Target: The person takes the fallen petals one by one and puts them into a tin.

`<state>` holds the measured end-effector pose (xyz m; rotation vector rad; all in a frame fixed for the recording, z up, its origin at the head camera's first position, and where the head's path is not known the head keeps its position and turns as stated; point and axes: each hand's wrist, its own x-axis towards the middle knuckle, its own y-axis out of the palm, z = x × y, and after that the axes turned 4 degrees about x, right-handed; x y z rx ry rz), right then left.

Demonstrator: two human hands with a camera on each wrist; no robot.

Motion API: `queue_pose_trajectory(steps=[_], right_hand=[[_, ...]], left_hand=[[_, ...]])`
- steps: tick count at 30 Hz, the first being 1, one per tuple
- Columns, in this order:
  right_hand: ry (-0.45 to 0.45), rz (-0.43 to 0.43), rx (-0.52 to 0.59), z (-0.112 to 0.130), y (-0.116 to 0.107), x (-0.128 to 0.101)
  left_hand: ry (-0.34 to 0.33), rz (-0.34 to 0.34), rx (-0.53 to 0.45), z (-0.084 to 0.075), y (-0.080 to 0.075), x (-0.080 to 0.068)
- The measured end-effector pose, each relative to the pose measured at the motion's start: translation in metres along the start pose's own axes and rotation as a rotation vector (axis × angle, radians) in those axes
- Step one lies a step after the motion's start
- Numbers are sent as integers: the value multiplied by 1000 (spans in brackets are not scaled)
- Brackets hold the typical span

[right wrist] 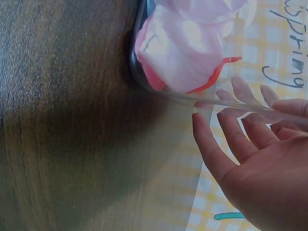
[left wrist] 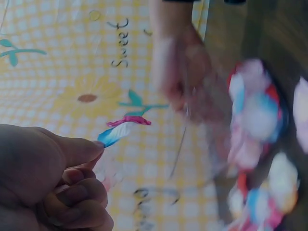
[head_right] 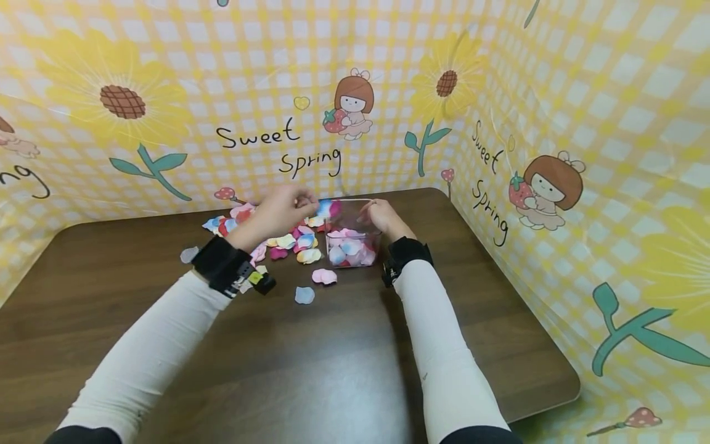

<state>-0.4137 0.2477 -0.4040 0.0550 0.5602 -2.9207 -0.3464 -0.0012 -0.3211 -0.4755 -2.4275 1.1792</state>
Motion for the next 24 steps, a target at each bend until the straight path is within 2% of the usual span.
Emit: queue_pose_trajectory(steps=[3, 6, 10, 14, 17, 19, 21, 24], right_hand=[[10, -6, 19, -2, 1, 0], [23, 0, 31, -2, 0, 0], [20, 1, 13, 0, -4, -1], [-25, 0, -54, 3, -8, -2], [-38, 2, -83, 4, -9, -2], [-35, 4, -83, 4, -9, -1], [-32, 5, -81, 4, -7, -2], [-29, 18, -64, 2, -2, 0]], left_hand=[[3, 27, -24, -3, 20, 10], [-22, 36, -5, -2, 32, 13], [-36, 5, 50, 7, 28, 4], [-36, 30, 124, 25, 18, -14], [-13, 133, 157, 45, 23, -30], [-4, 230, 152, 58, 32, -41], [-14, 324, 119, 68, 42, -52], [-50, 396, 58, 77, 57, -65]])
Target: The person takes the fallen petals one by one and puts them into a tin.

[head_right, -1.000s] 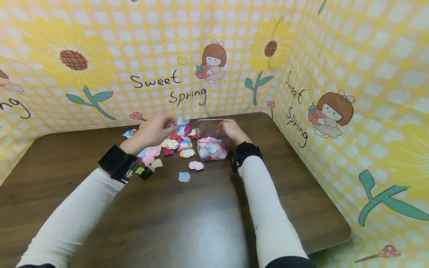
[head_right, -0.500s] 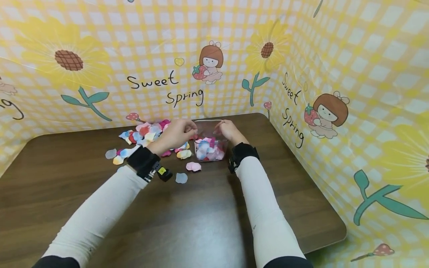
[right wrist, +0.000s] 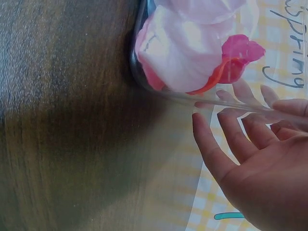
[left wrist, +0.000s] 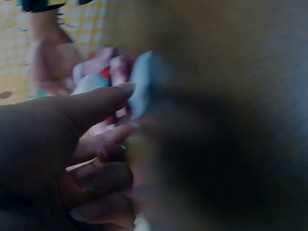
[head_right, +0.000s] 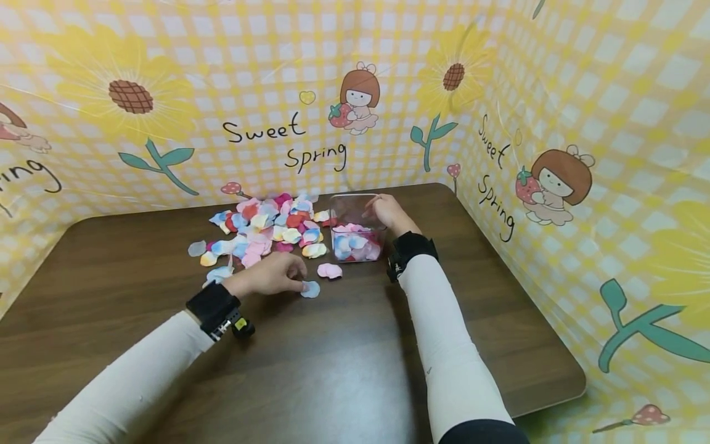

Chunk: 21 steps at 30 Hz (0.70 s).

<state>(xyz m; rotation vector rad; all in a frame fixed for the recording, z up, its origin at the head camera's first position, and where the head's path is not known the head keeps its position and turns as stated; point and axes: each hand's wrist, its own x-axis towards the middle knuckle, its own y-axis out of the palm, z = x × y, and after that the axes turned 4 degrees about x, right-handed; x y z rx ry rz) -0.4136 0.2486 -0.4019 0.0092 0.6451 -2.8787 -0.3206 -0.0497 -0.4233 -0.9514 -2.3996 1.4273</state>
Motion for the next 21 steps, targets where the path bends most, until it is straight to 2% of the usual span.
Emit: queue_pose_trajectory(steps=[4, 8, 11, 14, 18, 21], right_hand=[[4, 0, 11, -2, 0, 1], [1, -11, 10, -2, -2, 2], [5, -7, 13, 0, -4, 0], [6, -10, 17, 2, -5, -2], [2, -15, 16, 1, -4, -1], [-5, -11, 12, -1, -1, 0]], left_hand=[[24, -3, -56, 3, 13, 3], [53, -1, -67, 2, 11, 5], [60, -39, -76, -2, -1, 5], [80, -144, -58, -12, -21, 7], [81, -260, -47, -32, -48, 16], [77, -301, -69, -47, -61, 25]])
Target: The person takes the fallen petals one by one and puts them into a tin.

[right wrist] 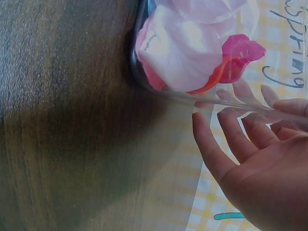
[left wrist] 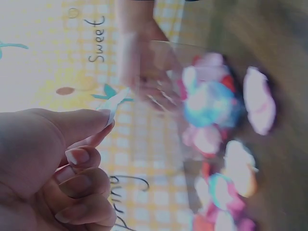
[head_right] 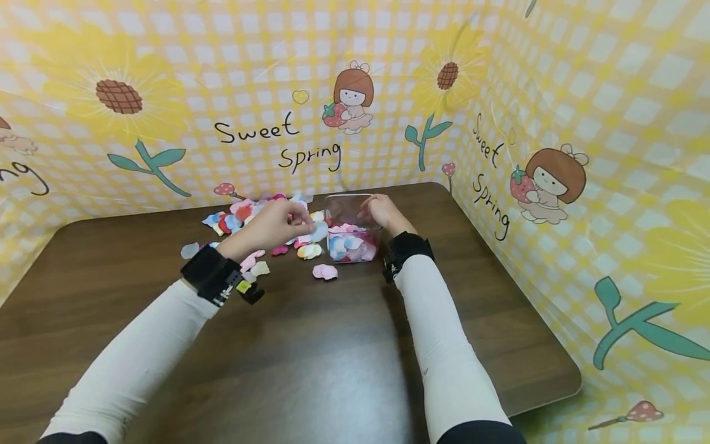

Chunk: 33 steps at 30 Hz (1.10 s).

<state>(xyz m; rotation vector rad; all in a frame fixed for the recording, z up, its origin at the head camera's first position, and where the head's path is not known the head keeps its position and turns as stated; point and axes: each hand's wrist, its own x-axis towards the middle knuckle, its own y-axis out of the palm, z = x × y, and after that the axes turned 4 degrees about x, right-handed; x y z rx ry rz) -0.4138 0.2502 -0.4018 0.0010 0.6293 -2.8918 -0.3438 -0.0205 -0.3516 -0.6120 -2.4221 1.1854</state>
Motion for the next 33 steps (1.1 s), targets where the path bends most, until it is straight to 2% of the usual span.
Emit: queue_pose_trajectory(steps=[4, 8, 12, 15, 17, 22, 27, 33], right_hand=[[-9, -1, 22, -1, 2, 0], [-7, 8, 51, 0, 8, 0], [-6, -2, 44, 0, 9, 0], [-13, -11, 19, 0, 6, 0], [-13, -11, 1, -1, 3, 0], [-5, -2, -15, -3, -3, 0], [-5, -4, 7, -2, -4, -1], [5, 4, 8, 1, 2, -3]], left_hand=[[12, -22, 8, -14, 3, 20], [6, -35, 12, -15, 13, 29], [-12, -78, 22, -9, 19, 27], [-20, -113, 24, -2, 19, 20], [-30, -112, 19, 4, 19, 13], [-57, -55, 36, 23, 25, -5], [-83, 40, 22, 41, 47, -19], [-48, 127, 35, 46, 64, -23]])
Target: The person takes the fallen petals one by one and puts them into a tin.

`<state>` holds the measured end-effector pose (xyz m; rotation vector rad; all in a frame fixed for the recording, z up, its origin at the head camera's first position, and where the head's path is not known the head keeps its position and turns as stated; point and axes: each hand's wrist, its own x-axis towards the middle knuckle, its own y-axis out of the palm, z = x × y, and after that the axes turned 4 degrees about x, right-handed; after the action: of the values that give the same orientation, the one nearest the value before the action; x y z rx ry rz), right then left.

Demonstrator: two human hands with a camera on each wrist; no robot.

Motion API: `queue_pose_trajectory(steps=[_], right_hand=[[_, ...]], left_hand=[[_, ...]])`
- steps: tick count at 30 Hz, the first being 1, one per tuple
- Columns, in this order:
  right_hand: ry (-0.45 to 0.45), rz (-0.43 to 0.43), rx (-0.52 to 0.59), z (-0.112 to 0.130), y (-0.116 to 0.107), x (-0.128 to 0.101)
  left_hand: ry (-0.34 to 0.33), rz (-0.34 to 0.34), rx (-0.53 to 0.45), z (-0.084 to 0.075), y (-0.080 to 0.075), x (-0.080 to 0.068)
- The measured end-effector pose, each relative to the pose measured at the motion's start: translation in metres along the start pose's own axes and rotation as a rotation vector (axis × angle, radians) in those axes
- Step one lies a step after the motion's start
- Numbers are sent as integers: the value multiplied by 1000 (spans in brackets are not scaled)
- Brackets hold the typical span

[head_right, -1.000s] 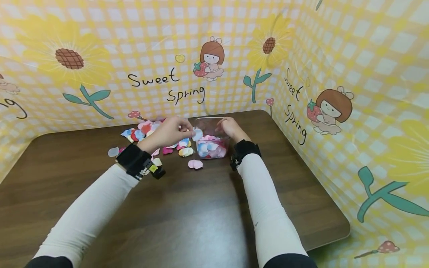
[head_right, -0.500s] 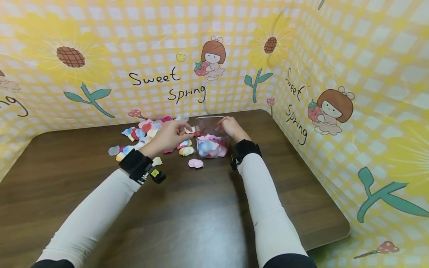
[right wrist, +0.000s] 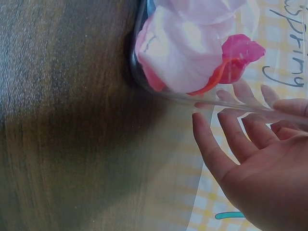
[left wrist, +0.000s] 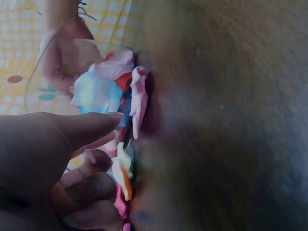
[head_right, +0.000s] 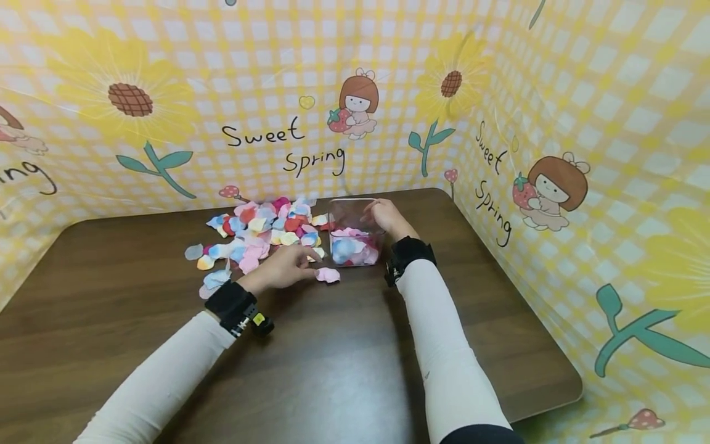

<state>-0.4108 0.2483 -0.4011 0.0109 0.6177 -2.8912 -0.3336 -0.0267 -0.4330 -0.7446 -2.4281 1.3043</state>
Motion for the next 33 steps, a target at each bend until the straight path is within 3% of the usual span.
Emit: queue_pose_trajectory(steps=[5, 10, 18, 22, 27, 33], right_hand=[[0, -4, -1, 2, 4, 1], [-12, -10, 17, 7, 4, 3], [11, 15, 24, 10, -1, 0], [12, 13, 42, 8, -1, 0], [4, -3, 75, 2, -1, 1], [6, -4, 84, -2, 3, 2]], left_hand=[[-12, 57, 39, -2, 4, 4], [-64, 90, 10, 1, -1, 3], [-96, 139, -48, 13, -35, -18], [-55, 95, 6, 16, -60, -26], [-76, -7, 53, 0, -89, -29], [-4, -91, 62, -30, -92, -12]])
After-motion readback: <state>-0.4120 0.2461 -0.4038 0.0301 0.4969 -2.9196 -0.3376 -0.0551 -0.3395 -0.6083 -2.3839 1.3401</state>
